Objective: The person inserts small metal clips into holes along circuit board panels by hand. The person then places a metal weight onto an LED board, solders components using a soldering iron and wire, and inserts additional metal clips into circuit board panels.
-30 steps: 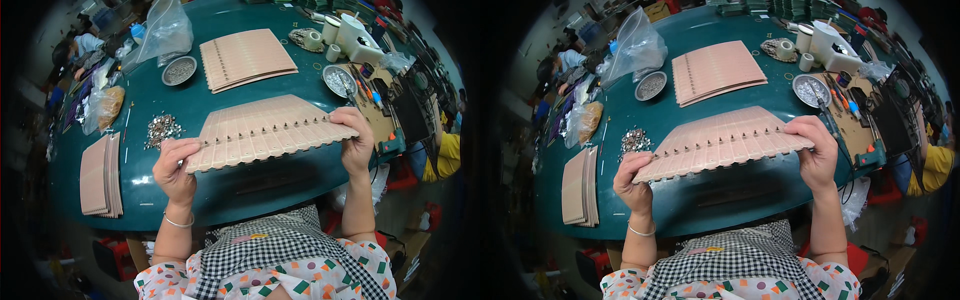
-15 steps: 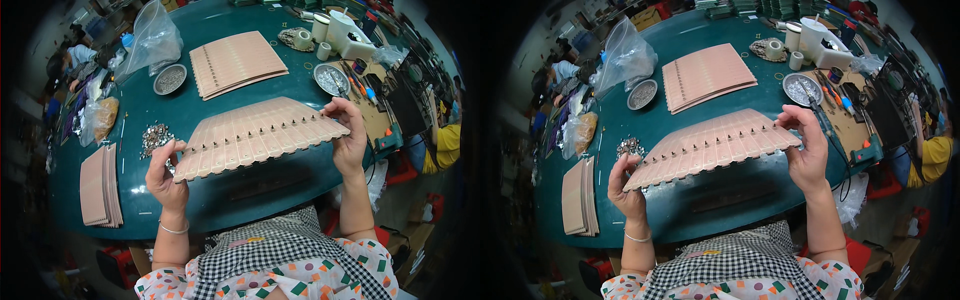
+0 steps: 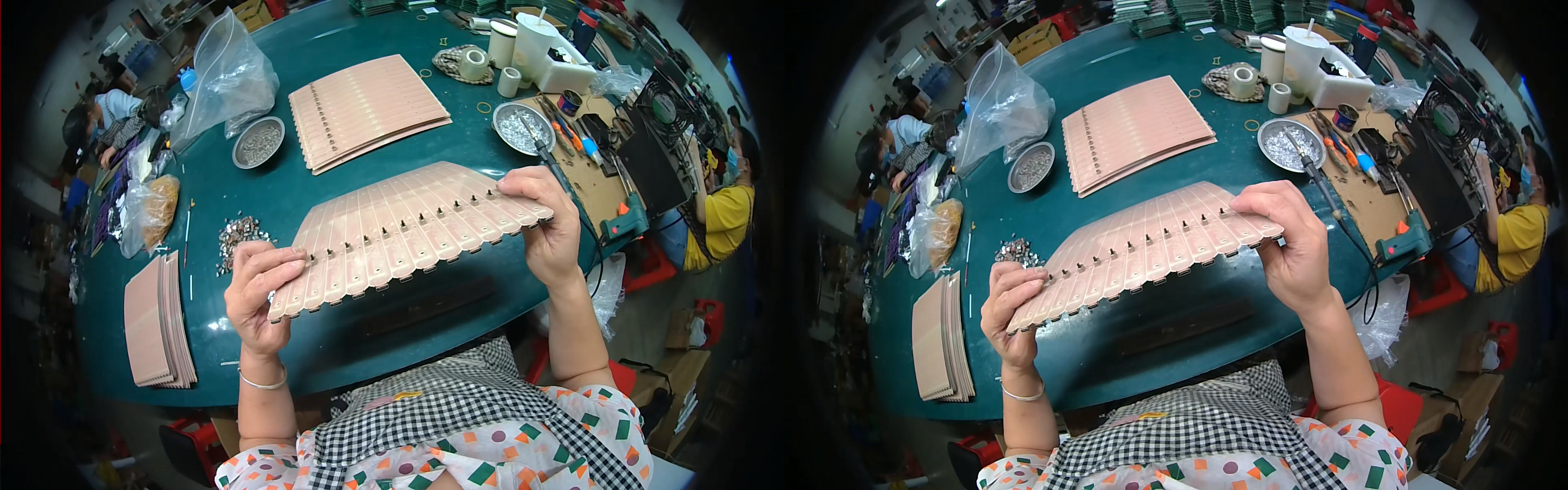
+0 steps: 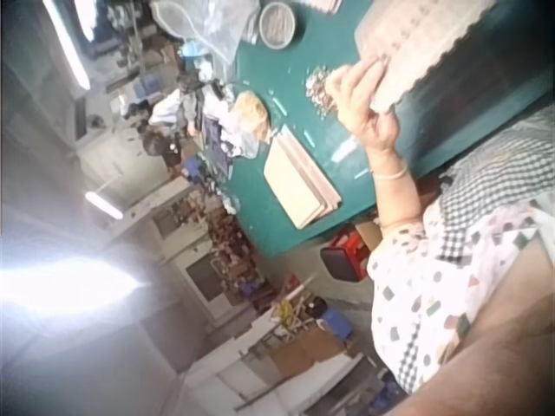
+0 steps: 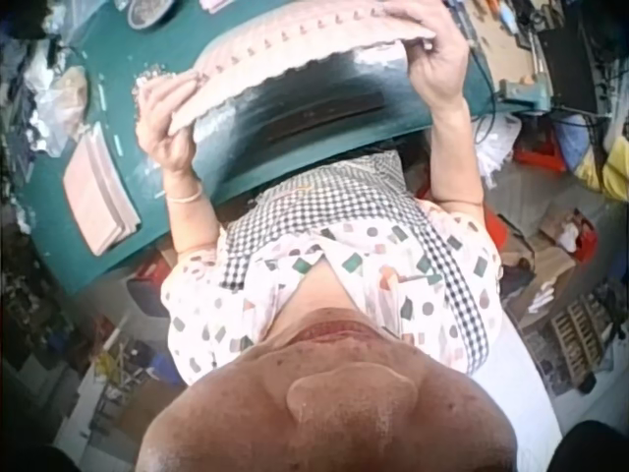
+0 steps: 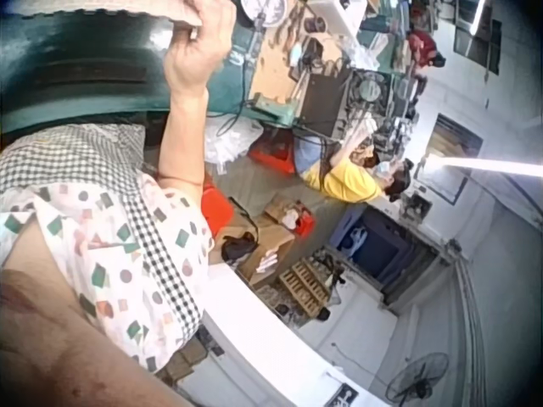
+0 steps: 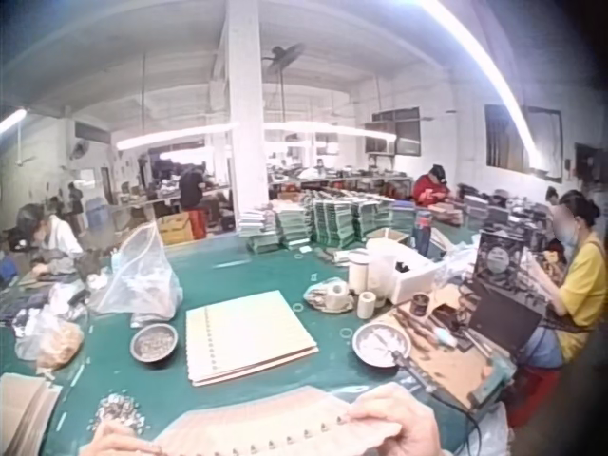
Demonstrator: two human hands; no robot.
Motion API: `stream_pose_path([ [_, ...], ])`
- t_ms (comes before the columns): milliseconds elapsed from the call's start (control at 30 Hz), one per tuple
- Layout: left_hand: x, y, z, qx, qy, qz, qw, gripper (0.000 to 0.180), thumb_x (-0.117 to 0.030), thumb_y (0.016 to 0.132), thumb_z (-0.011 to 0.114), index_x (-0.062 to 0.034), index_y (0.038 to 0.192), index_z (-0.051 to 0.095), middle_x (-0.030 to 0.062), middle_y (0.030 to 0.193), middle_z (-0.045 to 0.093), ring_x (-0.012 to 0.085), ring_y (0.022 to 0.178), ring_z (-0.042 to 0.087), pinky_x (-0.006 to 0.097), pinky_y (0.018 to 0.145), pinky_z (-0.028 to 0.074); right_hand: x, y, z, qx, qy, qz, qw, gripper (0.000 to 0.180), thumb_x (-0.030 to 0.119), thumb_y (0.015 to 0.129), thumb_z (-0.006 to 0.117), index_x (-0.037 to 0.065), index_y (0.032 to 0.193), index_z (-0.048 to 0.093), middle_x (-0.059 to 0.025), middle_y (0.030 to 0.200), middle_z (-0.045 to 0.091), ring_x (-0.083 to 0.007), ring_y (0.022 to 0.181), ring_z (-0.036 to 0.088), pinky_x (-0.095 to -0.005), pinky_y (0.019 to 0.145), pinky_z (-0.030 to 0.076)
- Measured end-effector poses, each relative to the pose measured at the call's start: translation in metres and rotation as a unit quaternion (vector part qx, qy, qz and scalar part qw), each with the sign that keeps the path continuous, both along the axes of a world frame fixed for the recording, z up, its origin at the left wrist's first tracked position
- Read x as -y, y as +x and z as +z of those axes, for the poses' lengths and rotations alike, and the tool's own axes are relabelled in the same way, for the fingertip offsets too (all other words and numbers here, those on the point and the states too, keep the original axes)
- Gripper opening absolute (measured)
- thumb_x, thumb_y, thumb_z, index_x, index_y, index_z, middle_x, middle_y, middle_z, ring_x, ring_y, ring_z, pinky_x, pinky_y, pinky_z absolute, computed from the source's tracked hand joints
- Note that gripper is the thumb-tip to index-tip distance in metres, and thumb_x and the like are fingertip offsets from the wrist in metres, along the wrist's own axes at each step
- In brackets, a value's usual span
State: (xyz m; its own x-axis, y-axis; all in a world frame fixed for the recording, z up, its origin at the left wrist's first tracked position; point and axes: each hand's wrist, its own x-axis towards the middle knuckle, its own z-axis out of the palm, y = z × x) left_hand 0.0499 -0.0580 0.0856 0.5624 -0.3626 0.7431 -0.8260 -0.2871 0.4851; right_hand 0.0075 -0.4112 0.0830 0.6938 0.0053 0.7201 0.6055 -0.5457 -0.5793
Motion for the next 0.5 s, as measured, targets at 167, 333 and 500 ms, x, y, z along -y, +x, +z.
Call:
stream_pose_path([
  [167, 0.0012, 0.0036, -0.0008, 0.011, -0.003, 0.009, 1.000, 0.028, -0.026, 0.081, 0.075, -0.0050, 0.098, 0.073, 0.0116, 0.094, 0.074, 0.0261, 0.081, 0.058, 0.036, 0.076, 0.047, -0.0014, -0.0014, -0.0012, -0.031, 0.051, -0.008, 0.998, 0.031, -0.010, 0.075, 0.065, 0.000, 0.104, 0.065, -0.0121, 0.100, 0.067, -0.0247, 0.091, 0.064, -0.0321, 0.081, 0.050],
  [333, -0.0015, 0.0046, -0.0042, -0.005, -0.016, 0.015, 1.000, 0.028, -0.023, 0.080, 0.076, -0.0023, 0.099, 0.072, 0.0137, 0.091, 0.075, 0.0241, 0.080, 0.061, 0.037, 0.078, 0.045, -0.0008, 0.0002, 0.0040, -0.023, 0.024, 0.010, 0.999, 0.021, 0.002, 0.081, 0.069, -0.002, 0.101, 0.066, -0.0138, 0.097, 0.067, -0.0251, 0.089, 0.064, -0.0314, 0.081, 0.050],
  [500, -0.0003, 0.0030, -0.0034, -0.001, -0.019, 0.027, 0.999, 0.026, -0.021, 0.078, 0.076, -0.0030, 0.097, 0.072, 0.0136, 0.091, 0.075, 0.0243, 0.080, 0.062, 0.036, 0.078, 0.045, -0.0008, 0.0017, 0.0014, -0.003, 0.007, 0.014, 1.000, 0.020, 0.006, 0.083, 0.070, -0.003, 0.101, 0.066, -0.0140, 0.095, 0.067, -0.0252, 0.089, 0.065, -0.0319, 0.080, 0.050],
])
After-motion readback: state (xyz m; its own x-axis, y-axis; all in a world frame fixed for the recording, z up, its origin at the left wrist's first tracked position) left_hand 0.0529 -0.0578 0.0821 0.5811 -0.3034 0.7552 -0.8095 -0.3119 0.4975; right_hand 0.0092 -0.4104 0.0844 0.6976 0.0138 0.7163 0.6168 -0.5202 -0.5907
